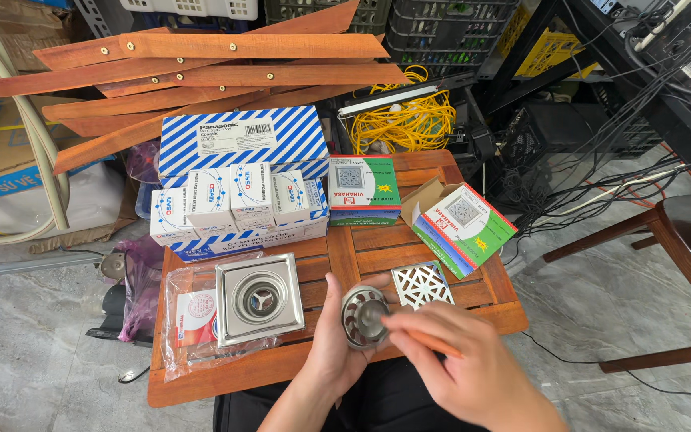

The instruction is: The person removes a metal drain grate and a central filter piece from a plastic bag and uses a small brush to clean different parts of the surfaces before placing them back into the bag.

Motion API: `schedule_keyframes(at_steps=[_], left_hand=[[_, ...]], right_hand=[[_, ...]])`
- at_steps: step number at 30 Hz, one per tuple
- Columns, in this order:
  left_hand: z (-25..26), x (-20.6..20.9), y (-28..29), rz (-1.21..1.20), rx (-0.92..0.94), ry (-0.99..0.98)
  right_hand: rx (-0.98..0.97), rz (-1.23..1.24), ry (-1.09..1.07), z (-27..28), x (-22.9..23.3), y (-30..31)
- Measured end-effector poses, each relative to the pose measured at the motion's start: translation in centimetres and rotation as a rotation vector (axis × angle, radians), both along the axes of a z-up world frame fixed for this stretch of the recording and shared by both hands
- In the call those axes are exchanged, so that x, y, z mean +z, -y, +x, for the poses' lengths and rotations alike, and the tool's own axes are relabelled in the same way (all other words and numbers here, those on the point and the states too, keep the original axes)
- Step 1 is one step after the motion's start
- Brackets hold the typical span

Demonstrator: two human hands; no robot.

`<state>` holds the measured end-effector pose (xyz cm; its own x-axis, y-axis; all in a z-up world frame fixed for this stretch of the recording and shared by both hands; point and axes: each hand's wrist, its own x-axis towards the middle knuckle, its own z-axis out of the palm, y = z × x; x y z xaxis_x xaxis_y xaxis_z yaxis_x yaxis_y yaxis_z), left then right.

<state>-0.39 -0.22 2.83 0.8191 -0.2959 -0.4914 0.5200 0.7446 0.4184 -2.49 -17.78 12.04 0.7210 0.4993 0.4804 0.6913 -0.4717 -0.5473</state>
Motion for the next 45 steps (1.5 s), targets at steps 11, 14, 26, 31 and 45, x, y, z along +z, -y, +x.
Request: schedule_keyframes(at_steps=[11, 14, 26, 31, 45], left_hand=[[3.4, 1.2, -0.7, -0.005, 0.031, 0.086], [4.4, 2.2, -1.1, 0.028, 0.036, 0.184], [7.2, 3.2, -0.5, 0.054, 0.062, 0.423], [7.6, 4.3, -1.5, 0.049, 0.127, 0.347], [6.7, 4.6, -0.9, 0.041, -0.001, 0.276]], right_hand=[[-0.05, -0.085, 0.18, 3.6, 1.7, -1.2], [-0.037, -0.142, 0.141, 4.1, 3.2, -1.1], [-0.023, -0.016, 0.262, 5.8, 5.4, -3.8], [0.022, 0.044, 0.071, 5.0, 4.5, -3.5], [-0.041, -0.019, 0.194, 6.3, 4.6, -1.6]])
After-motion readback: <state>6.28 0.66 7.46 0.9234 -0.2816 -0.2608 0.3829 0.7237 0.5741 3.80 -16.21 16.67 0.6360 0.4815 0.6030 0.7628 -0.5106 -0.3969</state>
